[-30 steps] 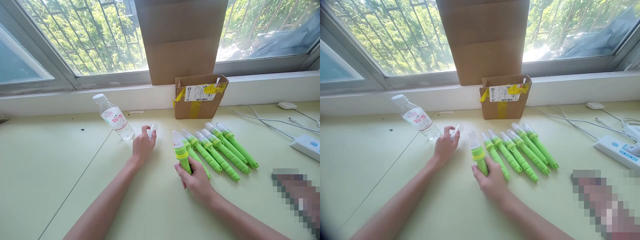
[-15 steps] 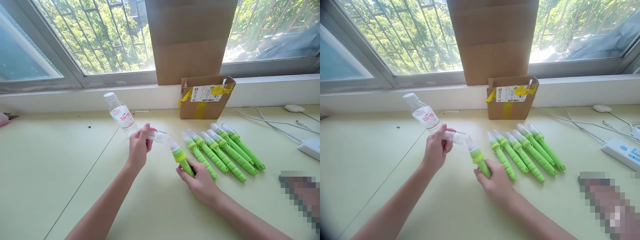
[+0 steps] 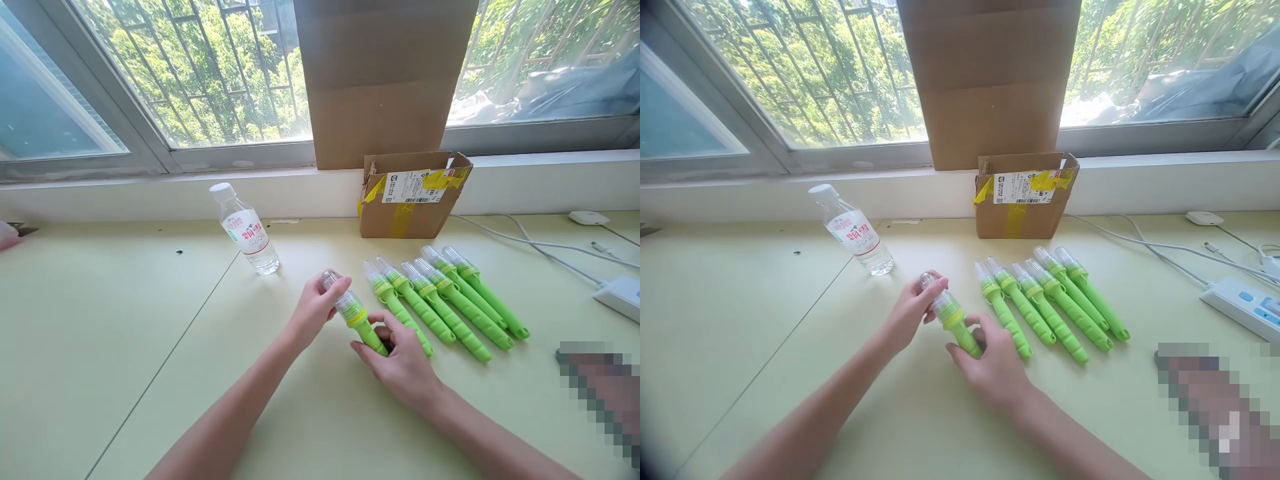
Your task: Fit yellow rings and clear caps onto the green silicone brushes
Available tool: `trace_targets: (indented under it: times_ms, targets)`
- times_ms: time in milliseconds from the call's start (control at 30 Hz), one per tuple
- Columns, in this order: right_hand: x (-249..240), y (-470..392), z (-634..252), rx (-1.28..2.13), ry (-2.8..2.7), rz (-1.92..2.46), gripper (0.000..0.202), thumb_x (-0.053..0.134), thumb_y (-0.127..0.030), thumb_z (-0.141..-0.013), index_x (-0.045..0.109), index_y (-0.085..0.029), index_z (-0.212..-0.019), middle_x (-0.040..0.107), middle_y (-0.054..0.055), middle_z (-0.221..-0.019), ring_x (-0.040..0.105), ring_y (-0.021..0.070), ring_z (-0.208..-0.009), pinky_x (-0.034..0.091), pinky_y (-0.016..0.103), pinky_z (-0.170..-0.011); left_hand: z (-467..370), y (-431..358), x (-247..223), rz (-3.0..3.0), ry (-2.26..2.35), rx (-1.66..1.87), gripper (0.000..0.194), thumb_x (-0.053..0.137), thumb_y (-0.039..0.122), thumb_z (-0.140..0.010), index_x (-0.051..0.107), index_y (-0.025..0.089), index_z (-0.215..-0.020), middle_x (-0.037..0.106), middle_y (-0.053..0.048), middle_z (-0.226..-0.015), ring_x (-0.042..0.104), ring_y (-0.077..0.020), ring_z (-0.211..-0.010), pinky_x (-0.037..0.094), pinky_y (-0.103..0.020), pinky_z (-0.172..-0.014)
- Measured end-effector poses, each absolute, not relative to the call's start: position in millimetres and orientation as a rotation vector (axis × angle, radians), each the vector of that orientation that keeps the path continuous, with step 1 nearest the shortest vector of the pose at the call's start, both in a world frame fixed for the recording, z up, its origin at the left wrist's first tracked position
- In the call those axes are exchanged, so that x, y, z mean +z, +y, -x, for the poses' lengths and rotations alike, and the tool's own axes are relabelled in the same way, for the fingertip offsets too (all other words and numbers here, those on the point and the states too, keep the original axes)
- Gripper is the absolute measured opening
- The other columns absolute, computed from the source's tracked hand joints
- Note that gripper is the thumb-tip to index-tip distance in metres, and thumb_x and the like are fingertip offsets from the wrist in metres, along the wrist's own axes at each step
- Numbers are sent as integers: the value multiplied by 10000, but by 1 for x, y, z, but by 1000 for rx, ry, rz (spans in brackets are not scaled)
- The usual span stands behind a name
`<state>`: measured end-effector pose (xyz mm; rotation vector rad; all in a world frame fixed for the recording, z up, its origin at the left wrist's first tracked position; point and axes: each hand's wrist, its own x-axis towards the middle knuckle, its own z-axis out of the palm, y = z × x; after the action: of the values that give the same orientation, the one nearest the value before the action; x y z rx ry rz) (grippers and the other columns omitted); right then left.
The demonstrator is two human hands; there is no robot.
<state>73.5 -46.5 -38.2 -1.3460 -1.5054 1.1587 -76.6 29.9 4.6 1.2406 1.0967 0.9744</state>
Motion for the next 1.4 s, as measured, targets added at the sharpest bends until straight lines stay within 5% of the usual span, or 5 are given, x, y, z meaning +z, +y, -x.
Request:
trace_targets:
  times_ms: [267,667,867,1200,1400]
  targets:
    - [-40,-41,-75,1106,-1485,1299,197,624,-287,-790,569,-213,-964,624,11,-813,570,167,-689,427,265,-599,61,28,-24,-1053,1080,1178,341,694,476,-720,528,179,-730,424,61,-599,423,-72,-512,376,-188,-465]
    - [-36,-41,-75,1139,-1526,1304,203,527,-387,-879,598,-203,-926,525,-22,-640,498,130,-524,389,247,-479,68,22,-24,-890,915,1149,398,687,451,-738,550,185,-1002,686,-46,-820,665,-187,-740,521,-300,-683]
    - [-45,-41,-73,1094,-1347,1392,308,693,-396,-743,538,-219,-942,589,2,-754,534,143,-532,402,246,-420,64,16,-23,-841,853,1118,365,683,411,-758,543,172,-995,701,-81,-902,682,-218,-832,535,-328,-729]
    - [-37,-40,-75,1332,-1287,1277,309,573,-492,-848,559,-184,-860,608,9,-711,607,146,-542,475,264,-497,65,16,-21,-829,820,1089,317,689,380,-763,550,179,-964,704,-91,-946,679,-234,-884,540,-334,-730]
    - [-37,-37,-76,1284,-1279,1425,354,673,-525,-747,516,-211,-790,525,-51,-558,521,129,-390,387,237,-333,63,15,-24,-836,818,1093,307,679,379,-774,561,192,-987,711,-69,-910,685,-223,-857,534,-322,-730]
